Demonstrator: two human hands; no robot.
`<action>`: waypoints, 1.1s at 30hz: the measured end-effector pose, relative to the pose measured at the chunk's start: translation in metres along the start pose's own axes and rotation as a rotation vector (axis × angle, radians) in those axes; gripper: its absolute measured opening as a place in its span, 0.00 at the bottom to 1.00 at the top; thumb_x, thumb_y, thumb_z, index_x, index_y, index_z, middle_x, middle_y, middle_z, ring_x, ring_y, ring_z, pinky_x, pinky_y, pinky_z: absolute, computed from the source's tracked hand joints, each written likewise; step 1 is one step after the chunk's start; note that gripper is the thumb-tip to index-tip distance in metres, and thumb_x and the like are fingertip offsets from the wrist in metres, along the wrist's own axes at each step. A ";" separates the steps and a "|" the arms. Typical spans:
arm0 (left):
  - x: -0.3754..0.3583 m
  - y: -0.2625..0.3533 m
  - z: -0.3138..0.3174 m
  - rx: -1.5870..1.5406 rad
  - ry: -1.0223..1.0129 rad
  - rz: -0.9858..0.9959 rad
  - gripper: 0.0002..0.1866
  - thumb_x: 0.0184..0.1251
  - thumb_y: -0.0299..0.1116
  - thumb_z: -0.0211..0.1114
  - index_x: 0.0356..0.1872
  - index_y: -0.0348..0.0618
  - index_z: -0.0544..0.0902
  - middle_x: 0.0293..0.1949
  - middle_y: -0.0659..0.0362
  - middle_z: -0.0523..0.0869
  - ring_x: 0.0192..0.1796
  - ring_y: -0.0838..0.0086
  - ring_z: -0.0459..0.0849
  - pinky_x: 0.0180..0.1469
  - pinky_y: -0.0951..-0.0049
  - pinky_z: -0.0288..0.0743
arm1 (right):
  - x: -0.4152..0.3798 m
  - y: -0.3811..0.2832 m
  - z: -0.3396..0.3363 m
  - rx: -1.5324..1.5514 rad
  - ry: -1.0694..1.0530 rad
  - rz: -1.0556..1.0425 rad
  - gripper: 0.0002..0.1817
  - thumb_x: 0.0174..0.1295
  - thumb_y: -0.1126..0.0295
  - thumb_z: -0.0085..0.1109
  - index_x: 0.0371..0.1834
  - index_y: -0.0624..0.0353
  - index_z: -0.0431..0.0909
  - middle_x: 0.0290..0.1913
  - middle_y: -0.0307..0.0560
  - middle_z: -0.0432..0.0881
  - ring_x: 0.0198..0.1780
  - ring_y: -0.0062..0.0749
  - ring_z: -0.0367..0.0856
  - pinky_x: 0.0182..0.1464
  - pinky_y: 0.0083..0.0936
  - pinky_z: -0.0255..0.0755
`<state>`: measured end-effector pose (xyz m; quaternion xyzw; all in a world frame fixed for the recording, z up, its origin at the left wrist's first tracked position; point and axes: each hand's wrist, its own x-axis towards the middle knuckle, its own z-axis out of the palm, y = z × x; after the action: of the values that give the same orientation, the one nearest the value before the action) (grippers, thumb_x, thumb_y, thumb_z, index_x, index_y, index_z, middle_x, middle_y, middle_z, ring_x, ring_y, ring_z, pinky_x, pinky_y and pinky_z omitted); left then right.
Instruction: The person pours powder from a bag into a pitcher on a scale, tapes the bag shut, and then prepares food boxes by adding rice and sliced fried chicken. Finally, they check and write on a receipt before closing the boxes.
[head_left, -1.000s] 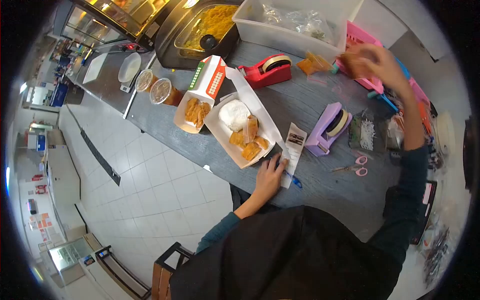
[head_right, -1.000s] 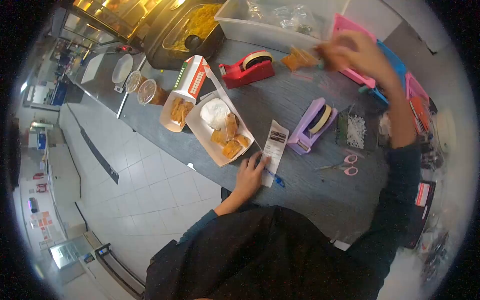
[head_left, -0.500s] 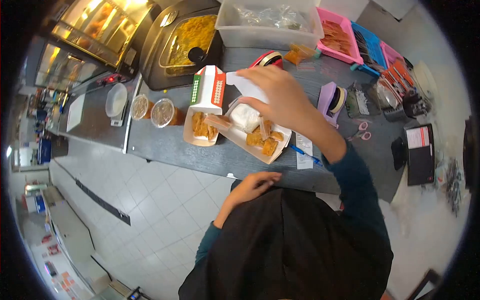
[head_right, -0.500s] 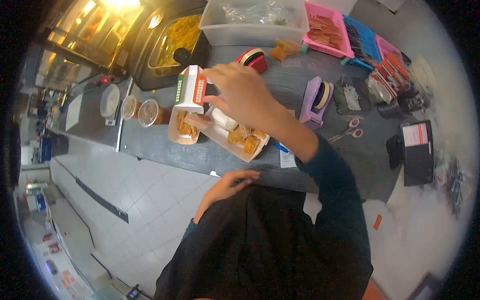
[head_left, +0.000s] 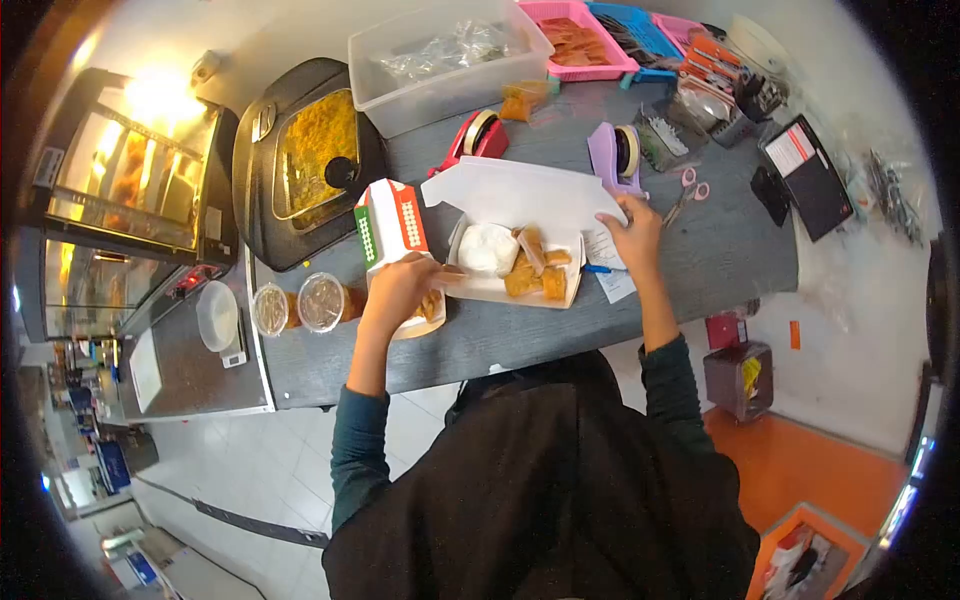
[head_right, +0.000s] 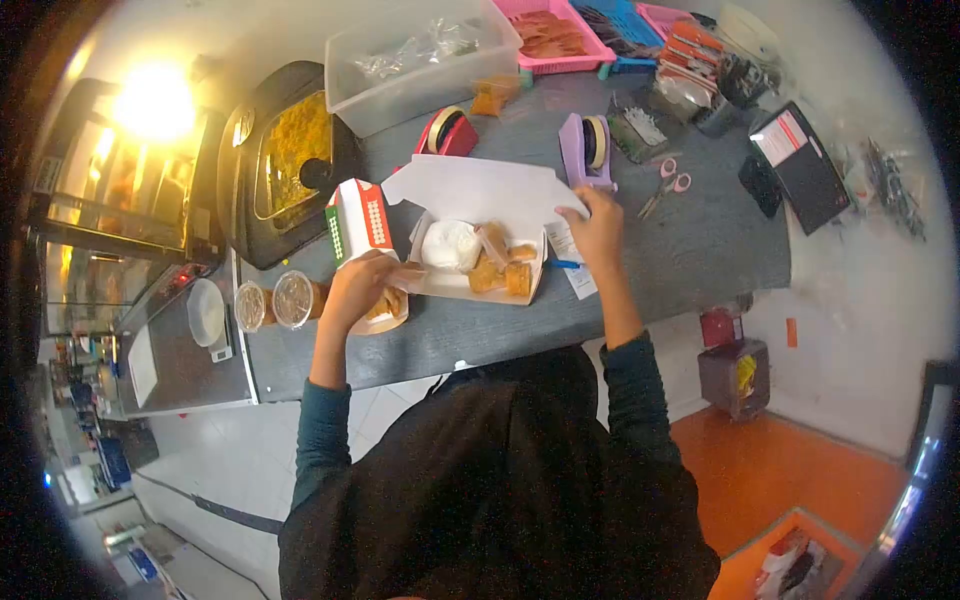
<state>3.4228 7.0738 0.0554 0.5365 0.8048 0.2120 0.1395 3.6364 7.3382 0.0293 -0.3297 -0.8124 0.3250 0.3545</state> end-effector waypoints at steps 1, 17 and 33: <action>-0.007 -0.013 0.004 -0.075 0.022 -0.011 0.13 0.47 0.28 0.63 0.38 0.41 0.79 0.34 0.51 0.79 0.38 0.60 0.79 0.39 0.65 0.72 | 0.001 0.001 0.002 -0.004 0.031 -0.022 0.12 0.39 0.73 0.66 0.28 0.65 0.75 0.25 0.52 0.78 0.27 0.42 0.78 0.31 0.28 0.68; 0.085 -0.009 0.017 -0.221 0.505 -0.165 0.06 0.43 0.25 0.59 0.20 0.38 0.70 0.16 0.58 0.73 0.19 0.75 0.70 0.24 0.76 0.64 | 0.020 0.037 0.055 0.592 -0.073 0.012 0.09 0.43 0.76 0.61 0.17 0.60 0.68 0.16 0.31 0.64 0.20 0.13 0.62 0.22 0.14 0.56; 0.096 -0.002 0.068 -0.824 0.340 -0.188 0.26 0.68 0.43 0.46 0.58 0.33 0.57 0.54 0.49 0.65 0.56 0.67 0.64 0.59 0.71 0.55 | 0.050 -0.030 0.080 0.475 0.205 0.055 0.14 0.55 0.69 0.50 0.43 0.60 0.65 0.31 0.50 0.73 0.32 0.32 0.73 0.38 0.29 0.66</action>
<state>3.4148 7.1742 -0.0044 0.3182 0.7101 0.5861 0.2258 3.5376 7.3363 0.0275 -0.2904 -0.6638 0.4812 0.4935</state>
